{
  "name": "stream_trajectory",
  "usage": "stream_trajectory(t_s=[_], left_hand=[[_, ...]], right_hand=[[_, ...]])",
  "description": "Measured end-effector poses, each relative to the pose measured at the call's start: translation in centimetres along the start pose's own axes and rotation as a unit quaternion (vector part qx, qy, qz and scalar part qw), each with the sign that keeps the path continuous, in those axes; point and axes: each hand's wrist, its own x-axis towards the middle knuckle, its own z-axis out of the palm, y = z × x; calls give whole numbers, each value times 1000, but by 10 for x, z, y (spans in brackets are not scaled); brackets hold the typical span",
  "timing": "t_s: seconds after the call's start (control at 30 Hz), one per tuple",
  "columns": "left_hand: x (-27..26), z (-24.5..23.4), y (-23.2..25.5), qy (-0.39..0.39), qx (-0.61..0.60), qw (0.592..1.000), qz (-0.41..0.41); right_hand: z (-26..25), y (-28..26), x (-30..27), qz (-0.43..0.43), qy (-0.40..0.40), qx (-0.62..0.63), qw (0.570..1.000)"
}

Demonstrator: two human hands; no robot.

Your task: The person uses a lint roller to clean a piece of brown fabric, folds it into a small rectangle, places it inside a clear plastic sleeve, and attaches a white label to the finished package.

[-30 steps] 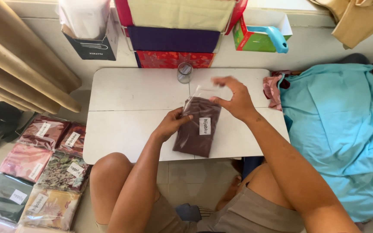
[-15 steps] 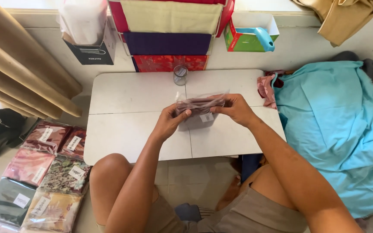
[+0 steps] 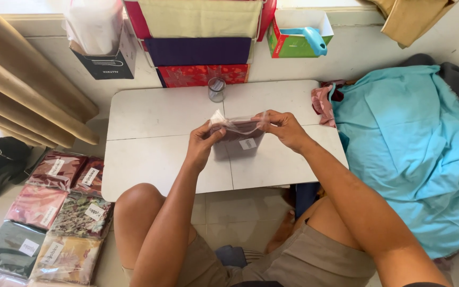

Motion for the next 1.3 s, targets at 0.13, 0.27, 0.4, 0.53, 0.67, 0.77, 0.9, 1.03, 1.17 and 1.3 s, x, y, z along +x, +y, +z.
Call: stream_trajectory(t_s=[0.13, 0.27, 0.4, 0.53, 0.67, 0.77, 0.9, 1.03, 1.17, 1.3], left_hand=[[-2, 6, 7, 0, -12, 1000, 19], [-1, 3, 0, 12, -16, 1000, 15], [0, 7, 9, 5, 1, 999, 46], [-6, 18, 25, -9, 4, 997, 74], [-2, 13, 15, -10, 5, 997, 72], [-2, 11, 18, 4, -23, 998, 59], [-2, 13, 18, 49, -41, 997, 38], [-4, 22, 26, 89, -12, 996, 22], [-1, 22, 19, 123, 32, 991, 37], [-2, 24, 20, 148, 100, 980, 91]], right_hand=[[-3, 10, 0, -3, 8, 24, 1000], [1, 3, -2, -15, 16, 24, 999], [2, 9, 1, -35, 25, 27, 999], [2, 14, 5, -52, 22, 31, 998], [2, 12, 3, -49, 44, 34, 997], [-1, 12, 3, -28, 56, 48, 997], [-4, 11, 5, 3, 93, 53, 994], [-5, 7, 7, 43, 125, 59, 989], [-5, 8, 3, 41, 132, 76, 987], [-6, 15, 3, -1, 132, 18, 991]])
